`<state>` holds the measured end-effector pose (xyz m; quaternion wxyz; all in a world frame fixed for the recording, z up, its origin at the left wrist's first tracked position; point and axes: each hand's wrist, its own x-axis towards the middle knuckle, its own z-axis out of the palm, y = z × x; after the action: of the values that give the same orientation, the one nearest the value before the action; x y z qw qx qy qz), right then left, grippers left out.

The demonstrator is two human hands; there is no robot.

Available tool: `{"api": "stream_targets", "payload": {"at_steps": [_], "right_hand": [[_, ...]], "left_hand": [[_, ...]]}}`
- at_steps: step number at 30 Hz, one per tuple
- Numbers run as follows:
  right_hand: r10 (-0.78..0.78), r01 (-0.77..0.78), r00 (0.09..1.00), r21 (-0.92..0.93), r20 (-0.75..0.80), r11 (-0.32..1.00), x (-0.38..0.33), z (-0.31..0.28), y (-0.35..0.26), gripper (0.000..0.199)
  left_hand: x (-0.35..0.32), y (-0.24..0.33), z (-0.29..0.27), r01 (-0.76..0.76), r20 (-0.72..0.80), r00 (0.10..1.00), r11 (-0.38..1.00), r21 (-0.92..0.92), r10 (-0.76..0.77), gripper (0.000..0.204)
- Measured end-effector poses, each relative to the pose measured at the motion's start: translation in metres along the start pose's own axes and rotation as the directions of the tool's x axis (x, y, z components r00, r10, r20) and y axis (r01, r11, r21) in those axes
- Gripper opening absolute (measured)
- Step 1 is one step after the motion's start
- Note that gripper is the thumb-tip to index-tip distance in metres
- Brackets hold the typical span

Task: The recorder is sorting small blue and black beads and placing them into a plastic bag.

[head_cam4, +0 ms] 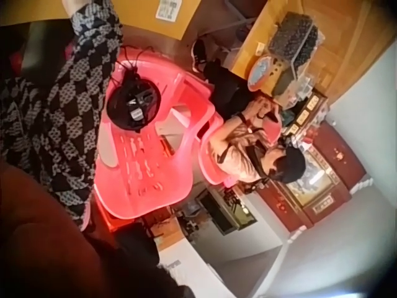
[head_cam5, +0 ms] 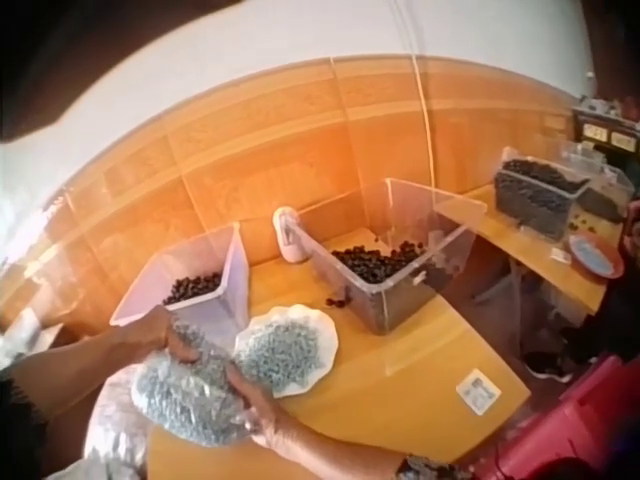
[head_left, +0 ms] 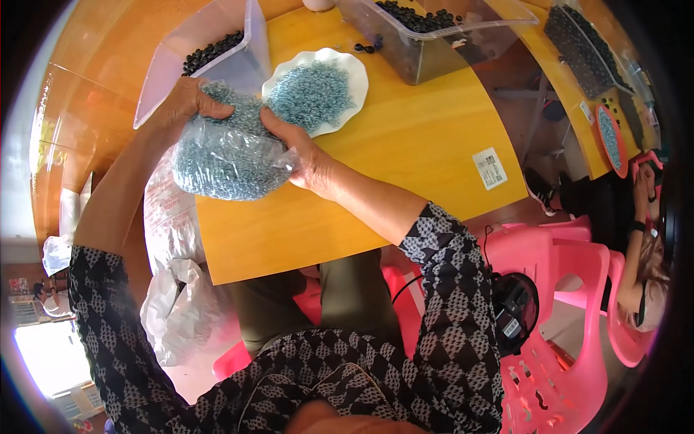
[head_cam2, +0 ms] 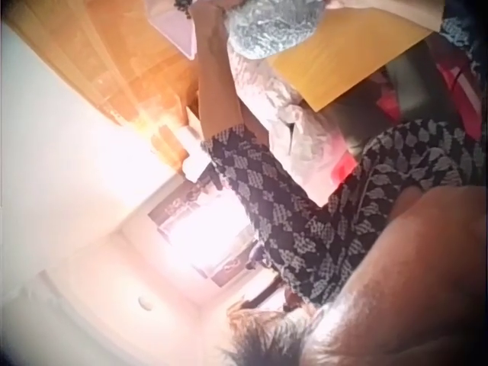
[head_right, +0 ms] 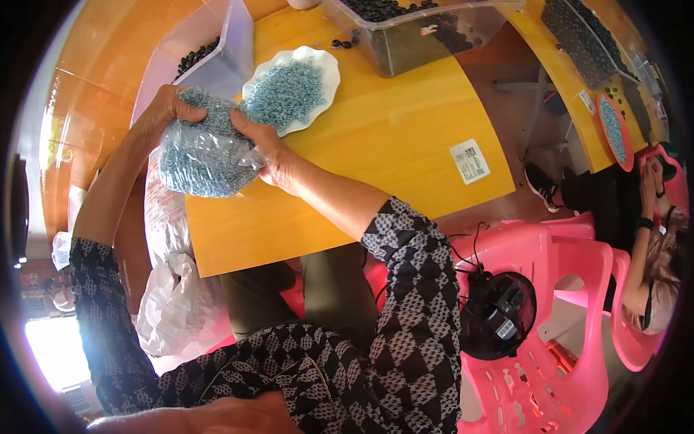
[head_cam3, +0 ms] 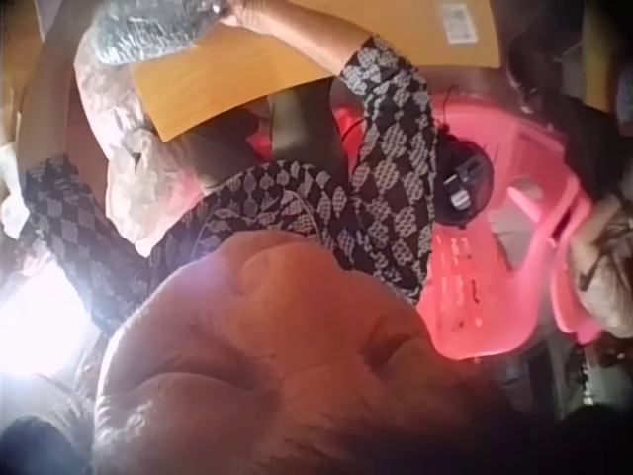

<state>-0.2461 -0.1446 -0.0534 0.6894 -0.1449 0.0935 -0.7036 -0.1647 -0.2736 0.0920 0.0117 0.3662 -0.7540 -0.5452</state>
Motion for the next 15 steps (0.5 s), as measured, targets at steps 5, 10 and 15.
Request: {"api": "stream_targets", "payload": {"at_steps": [5,10,15], "right_hand": [[0.024,-0.024,1.0,-0.036,0.009,0.999,0.001,-0.001,-0.001,0.048],[0.03,-0.029,0.999,-0.03,0.022,0.999,0.001,0.001,-0.002,0.048],[0.059,-0.058,0.998,-0.111,0.01,0.992,-0.005,0.015,-0.011,0.049]], "left_hand": [[-0.001,0.002,0.0,0.016,0.006,1.0,1.0,0.022,-0.016,0.031],[-0.001,0.0,-0.006,-0.003,0.021,1.0,0.998,0.068,0.001,0.03],[-0.01,0.003,-0.011,-0.046,0.027,0.999,0.997,0.061,0.044,0.03]]}}
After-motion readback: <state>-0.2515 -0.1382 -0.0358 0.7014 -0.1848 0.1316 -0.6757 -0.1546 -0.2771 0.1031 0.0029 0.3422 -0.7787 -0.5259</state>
